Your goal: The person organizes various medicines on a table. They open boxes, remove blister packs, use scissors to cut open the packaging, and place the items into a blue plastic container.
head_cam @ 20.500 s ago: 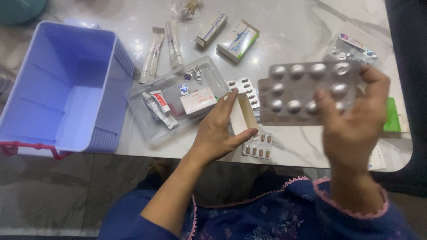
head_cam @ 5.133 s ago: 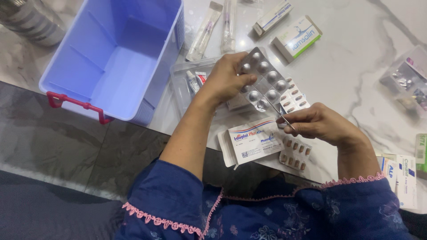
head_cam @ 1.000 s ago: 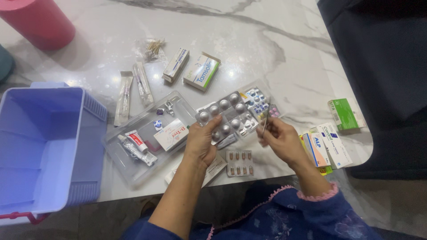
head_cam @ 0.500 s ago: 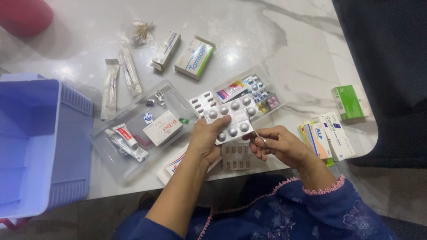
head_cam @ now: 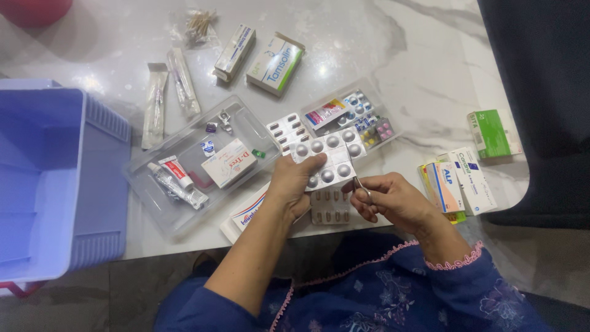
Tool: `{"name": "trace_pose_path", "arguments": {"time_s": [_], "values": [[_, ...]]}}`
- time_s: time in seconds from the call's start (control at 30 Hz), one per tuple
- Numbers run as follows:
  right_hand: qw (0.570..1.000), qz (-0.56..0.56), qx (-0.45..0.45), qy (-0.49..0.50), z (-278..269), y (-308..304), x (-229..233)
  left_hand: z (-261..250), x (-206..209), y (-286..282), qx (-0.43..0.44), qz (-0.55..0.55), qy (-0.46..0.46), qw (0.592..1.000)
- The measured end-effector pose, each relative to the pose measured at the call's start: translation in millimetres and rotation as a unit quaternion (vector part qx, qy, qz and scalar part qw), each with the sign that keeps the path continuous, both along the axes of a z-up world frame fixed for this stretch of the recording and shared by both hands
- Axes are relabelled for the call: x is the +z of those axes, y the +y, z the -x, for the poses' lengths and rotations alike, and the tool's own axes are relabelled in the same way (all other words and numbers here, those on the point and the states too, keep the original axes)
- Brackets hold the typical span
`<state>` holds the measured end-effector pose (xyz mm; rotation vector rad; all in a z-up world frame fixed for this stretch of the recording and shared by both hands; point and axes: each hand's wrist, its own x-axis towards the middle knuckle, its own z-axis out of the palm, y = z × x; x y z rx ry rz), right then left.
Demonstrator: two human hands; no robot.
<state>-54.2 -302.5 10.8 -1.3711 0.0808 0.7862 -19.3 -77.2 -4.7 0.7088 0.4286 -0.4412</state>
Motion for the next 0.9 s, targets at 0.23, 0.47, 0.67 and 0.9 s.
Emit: {"name": "trace_pose_path", "arguments": {"time_s": [0.23,0.47,0.67,0.9], "values": [[0.999,0.001,-0.043,0.012,7,4,1,-2,-7,-2,0.008,0.003,-0.015,1.0],[0.996,0.046,-0.067,0.043,5,4,-8,-5,-13,-6,-0.014,-0.044,-0.001,0.999],[0.996,0.007,-0.074,0.039,3,-1,-7,-4,-20,-8,-0.062,-0.064,-0.023,0.996],[0.996,0.014,-0.076,0.045,3,-1,-8,-3,-16,-6,-0.054,-0.041,-0.015,0.998]]}}
